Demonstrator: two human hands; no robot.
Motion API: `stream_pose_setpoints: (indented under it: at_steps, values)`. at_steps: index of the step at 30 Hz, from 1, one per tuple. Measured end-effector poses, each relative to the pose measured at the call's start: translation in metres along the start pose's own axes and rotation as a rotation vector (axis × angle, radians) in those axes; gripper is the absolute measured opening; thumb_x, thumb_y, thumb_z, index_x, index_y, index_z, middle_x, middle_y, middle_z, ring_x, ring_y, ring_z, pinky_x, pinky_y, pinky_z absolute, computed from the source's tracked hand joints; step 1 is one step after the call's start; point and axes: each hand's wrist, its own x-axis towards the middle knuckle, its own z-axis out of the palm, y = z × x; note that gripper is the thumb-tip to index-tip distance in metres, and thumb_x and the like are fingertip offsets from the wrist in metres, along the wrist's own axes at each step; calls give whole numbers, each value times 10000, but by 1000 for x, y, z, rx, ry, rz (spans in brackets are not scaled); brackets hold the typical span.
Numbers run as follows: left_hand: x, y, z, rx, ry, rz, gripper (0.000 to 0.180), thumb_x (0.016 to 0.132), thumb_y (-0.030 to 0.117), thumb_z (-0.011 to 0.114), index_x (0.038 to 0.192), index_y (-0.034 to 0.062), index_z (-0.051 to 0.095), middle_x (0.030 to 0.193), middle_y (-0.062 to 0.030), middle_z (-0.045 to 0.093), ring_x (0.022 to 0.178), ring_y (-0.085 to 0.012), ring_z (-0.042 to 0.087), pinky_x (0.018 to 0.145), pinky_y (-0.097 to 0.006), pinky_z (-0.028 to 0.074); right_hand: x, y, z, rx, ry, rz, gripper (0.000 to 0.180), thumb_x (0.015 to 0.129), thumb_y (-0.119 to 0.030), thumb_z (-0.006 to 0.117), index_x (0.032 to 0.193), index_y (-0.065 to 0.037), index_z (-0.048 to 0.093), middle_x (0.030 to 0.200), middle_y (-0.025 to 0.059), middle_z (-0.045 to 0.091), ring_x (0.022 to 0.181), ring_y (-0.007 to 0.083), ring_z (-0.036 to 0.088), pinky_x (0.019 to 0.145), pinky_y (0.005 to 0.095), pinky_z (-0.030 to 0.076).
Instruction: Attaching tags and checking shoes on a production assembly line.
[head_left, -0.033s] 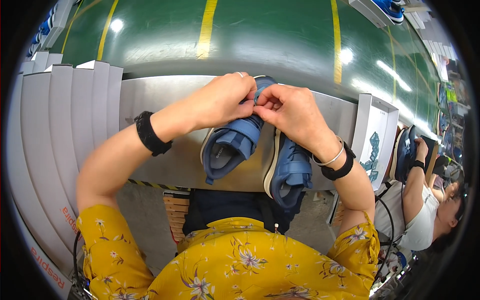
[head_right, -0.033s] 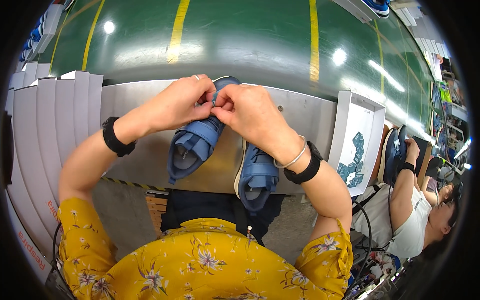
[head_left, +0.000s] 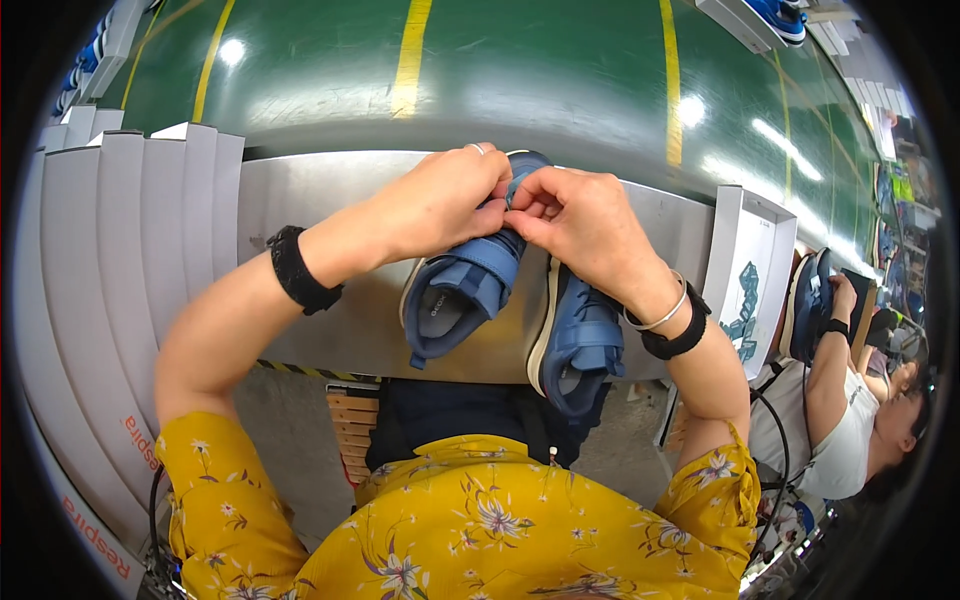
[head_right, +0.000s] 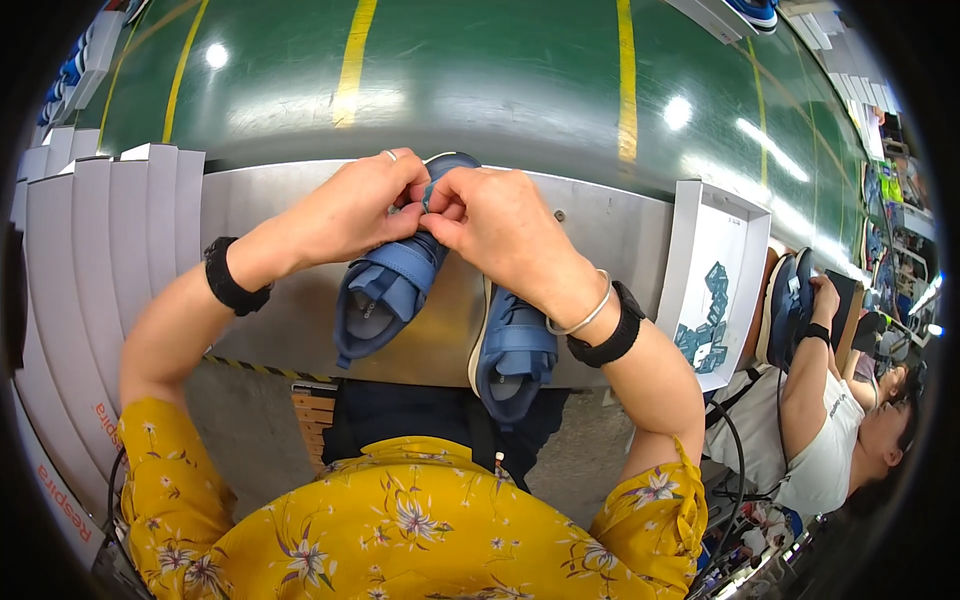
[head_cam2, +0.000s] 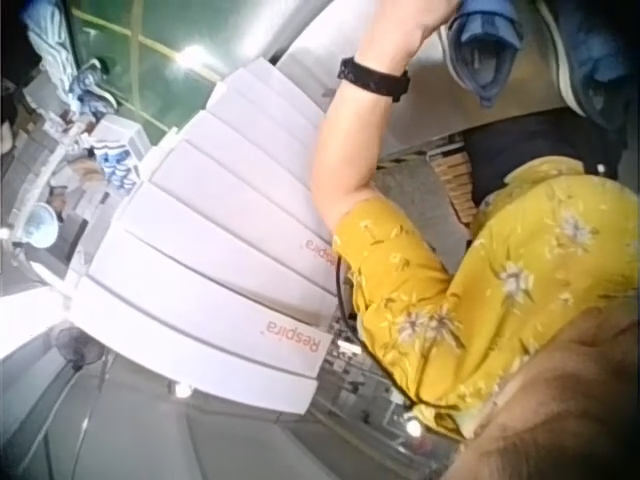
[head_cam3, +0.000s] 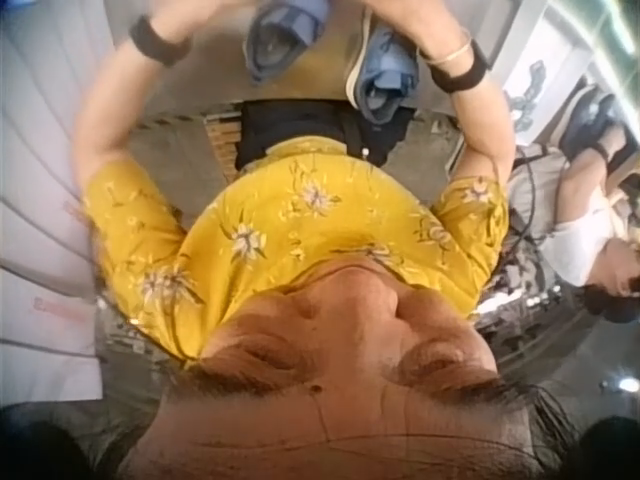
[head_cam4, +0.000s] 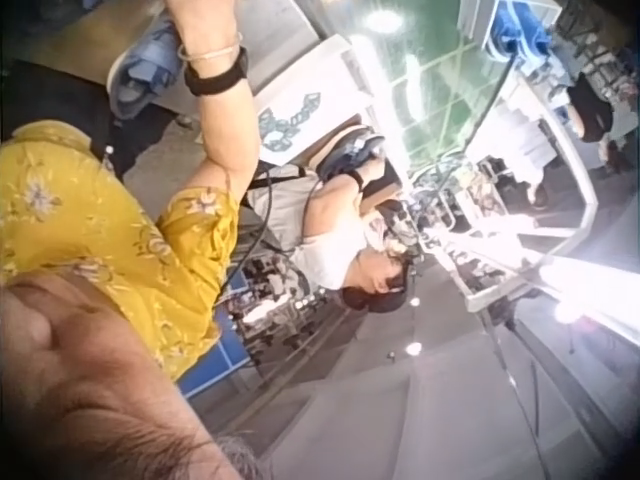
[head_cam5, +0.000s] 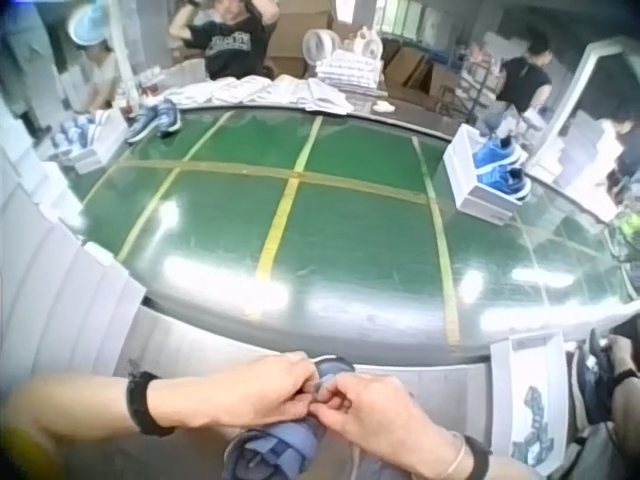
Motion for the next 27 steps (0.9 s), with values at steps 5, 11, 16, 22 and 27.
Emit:
stream_pose_setpoints:
  at_steps: [5,11,16,22,27]
  values:
    - [0,6,-1,75,1,47,204,874,72,660,1017,21,523,931,-181,655,908,-344,656,772,-421,518,-1,1,0,6,12,-10,159,824,-64,762,929,24,680,775,135,720,715,241,728,667,330,572]
    - [-9,-5,9,-435,51,-79,185,963,11,605,1118,37,509,1017,-71,607,948,-173,610,813,-317,505,0,-2,1,35,31,33,180,824,-71,777,948,17,680,777,141,710,714,256,720,676,338,573]
    - [-12,-10,25,-776,229,-146,230,1003,-22,565,1190,68,466,1056,-39,577,1002,-103,554,894,-264,482,-1,3,4,-5,81,-91,154,837,-89,774,928,3,690,765,140,703,727,270,718,674,354,570]
    - [-9,-14,34,-890,305,-243,262,998,-28,566,1198,74,431,1059,-43,599,970,-95,566,856,-255,485,-1,5,4,-111,101,-175,116,822,-98,757,866,-8,699,813,142,699,739,309,691,679,393,557]
    - [-8,-16,38,-1039,369,-267,261,983,-35,577,1166,80,429,1018,-44,625,911,-95,574,793,-249,466,1,11,6,-191,106,-291,112,801,-53,780,889,-18,721,793,110,684,711,256,688,638,336,560]
